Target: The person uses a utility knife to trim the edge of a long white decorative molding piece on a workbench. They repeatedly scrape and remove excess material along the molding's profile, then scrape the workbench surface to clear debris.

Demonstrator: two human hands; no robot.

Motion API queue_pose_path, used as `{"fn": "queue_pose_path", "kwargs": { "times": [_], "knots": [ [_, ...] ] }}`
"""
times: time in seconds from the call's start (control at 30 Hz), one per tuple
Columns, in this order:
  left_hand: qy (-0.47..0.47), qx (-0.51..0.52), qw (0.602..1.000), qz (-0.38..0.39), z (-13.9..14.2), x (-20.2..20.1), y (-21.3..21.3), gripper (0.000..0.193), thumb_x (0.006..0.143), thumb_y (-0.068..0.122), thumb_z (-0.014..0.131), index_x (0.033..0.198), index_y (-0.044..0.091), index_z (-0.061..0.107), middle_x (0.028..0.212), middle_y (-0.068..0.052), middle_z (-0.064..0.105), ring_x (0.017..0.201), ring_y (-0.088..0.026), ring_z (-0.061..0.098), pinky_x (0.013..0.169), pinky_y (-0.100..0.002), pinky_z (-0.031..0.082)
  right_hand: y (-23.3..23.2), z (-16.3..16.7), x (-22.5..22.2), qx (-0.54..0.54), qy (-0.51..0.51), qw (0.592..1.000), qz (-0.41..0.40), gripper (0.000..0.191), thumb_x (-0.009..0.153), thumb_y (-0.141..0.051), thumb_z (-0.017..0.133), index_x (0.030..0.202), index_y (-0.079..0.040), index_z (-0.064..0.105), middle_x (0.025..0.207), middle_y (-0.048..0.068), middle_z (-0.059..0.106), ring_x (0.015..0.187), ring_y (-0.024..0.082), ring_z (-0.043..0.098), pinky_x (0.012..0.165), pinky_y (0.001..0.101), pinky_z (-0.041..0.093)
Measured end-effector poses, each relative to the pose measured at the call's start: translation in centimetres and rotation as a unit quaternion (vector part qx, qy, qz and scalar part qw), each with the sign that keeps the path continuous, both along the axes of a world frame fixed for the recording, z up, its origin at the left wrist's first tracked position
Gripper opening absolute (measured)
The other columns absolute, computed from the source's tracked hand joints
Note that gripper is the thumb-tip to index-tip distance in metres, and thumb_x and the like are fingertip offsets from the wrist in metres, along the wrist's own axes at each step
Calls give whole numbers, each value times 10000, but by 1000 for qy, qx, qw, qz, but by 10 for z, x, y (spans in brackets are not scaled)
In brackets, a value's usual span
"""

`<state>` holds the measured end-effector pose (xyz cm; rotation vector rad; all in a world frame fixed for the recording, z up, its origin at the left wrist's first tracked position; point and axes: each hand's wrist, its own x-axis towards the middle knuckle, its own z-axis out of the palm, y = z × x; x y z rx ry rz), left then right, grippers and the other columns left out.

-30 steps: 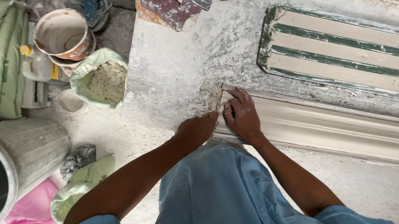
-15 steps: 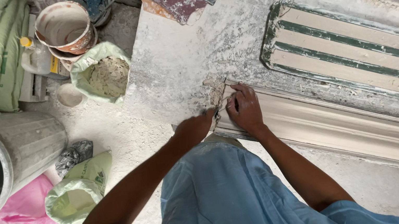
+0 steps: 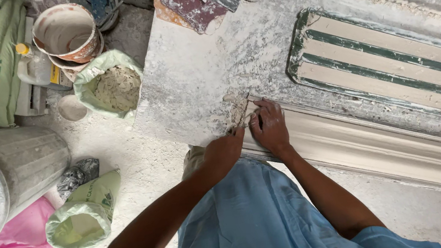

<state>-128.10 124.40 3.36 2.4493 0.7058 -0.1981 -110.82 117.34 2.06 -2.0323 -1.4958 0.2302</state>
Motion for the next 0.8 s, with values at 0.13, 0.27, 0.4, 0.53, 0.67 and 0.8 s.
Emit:
{"fn": "queue_pose_path", "kwargs": {
  "times": [0.13, 0.27, 0.4, 0.53, 0.67, 0.8],
  "knots": [
    [-3, -45, 999, 22, -15, 6, 2, 156, 994, 100, 497, 1139, 41, 495, 793, -179, 731, 686, -352, 745, 523, -490, 580, -1, 0, -1, -13, -5, 1000, -4, 120, 951, -107, 626, 943, 13, 623, 1281, 178, 642, 1279, 417, 531, 1069, 526, 419],
    [-55, -41, 997, 43, -24, -5, 10, 175, 987, 138, 519, 1147, 71, 501, 770, -183, 735, 665, -375, 732, 527, -514, 559, -2, 0, 1, -7, -17, 1000, 3, 115, 955, -121, 638, 976, -8, 625, 1273, 159, 638, 1270, 407, 537, 1054, 526, 428],
    [-12, 57, 998, -5, -20, -18, 5, 250, 1009, 167, 504, 1249, 99, 513, 694, -140, 721, 588, -324, 728, 447, -450, 566, 0, 0, 10, -18, -25, 999, 30, 179, 945, -175, 698, 1088, -74, 735, 1216, 129, 643, 1180, 371, 545, 981, 511, 437],
    [-19, 82, 996, 1, -16, -15, -3, 225, 1053, 240, 515, 1221, 93, 549, 654, -117, 707, 569, -289, 721, 429, -420, 554, 1, -3, 15, -29, -15, 999, 29, 129, 925, -219, 738, 995, -116, 772, 1208, 88, 665, 1171, 336, 545, 973, 498, 425],
    [-16, 78, 997, -18, -15, -5, 3, 274, 1009, 174, 524, 1260, 65, 530, 674, -111, 714, 582, -279, 729, 436, -410, 561, 0, -7, 12, -32, 9, 999, 2, 117, 918, -212, 737, 979, -120, 778, 1188, 79, 666, 1183, 337, 543, 978, 498, 403],
    [3, 51, 999, -14, -10, -2, 10, 254, 1009, 151, 509, 1253, 82, 525, 680, -121, 720, 593, -298, 732, 454, -436, 563, 2, -10, 12, -24, 27, 999, 8, 127, 923, -214, 735, 991, -113, 772, 1186, 83, 659, 1161, 318, 538, 991, 489, 401]
  ]
}}
